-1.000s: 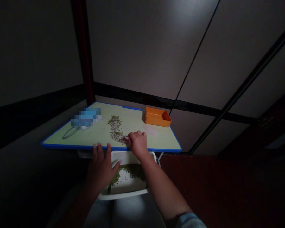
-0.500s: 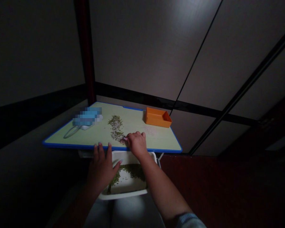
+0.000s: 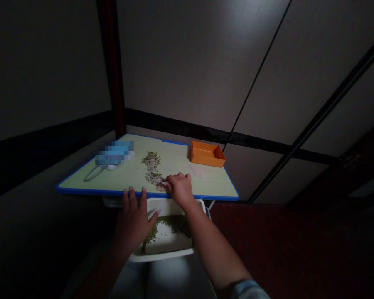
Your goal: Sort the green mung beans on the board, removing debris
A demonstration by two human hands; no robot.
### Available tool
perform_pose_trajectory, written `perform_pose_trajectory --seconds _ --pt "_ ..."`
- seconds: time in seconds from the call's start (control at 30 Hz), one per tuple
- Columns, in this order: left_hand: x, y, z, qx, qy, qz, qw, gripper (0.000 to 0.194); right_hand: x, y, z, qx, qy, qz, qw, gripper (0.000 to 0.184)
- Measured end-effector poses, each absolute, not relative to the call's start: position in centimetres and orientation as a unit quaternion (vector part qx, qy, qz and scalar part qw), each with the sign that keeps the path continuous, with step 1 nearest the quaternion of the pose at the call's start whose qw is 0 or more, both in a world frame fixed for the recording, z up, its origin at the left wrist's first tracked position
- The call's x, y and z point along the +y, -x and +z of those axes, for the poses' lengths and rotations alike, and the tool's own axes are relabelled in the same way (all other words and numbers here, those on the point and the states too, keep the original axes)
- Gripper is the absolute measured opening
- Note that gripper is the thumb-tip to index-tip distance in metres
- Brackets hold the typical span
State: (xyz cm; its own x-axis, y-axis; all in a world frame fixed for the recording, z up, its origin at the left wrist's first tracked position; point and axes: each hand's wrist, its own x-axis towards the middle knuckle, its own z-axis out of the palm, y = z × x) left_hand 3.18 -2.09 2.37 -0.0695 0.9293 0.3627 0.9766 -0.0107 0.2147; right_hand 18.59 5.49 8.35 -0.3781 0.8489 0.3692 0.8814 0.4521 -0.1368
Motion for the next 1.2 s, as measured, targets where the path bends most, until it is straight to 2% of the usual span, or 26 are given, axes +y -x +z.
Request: perform_pose_trajectory --seconds 0.7,0.93,1.2 --pt "-2.0 -3.1 2.3 -0.702 0.680 -0.205 0.056 0.075 5.3 -19.7 8.5 -0.842 0.489 0.002 0.227 0.023" --pt "-2.1 -3.2 2.4 -0.702 0.680 -0.204 0.057 0.075 6.0 -22.4 8.5 -0.737 0.622 -0.011 0.264 0.021" --pt "-2.0 -3.1 2.3 -0.702 0.681 -0.202 0.060 0.076 6.2 -23.6 8.2 -0.712 0.672 -0.003 0.206 0.025"
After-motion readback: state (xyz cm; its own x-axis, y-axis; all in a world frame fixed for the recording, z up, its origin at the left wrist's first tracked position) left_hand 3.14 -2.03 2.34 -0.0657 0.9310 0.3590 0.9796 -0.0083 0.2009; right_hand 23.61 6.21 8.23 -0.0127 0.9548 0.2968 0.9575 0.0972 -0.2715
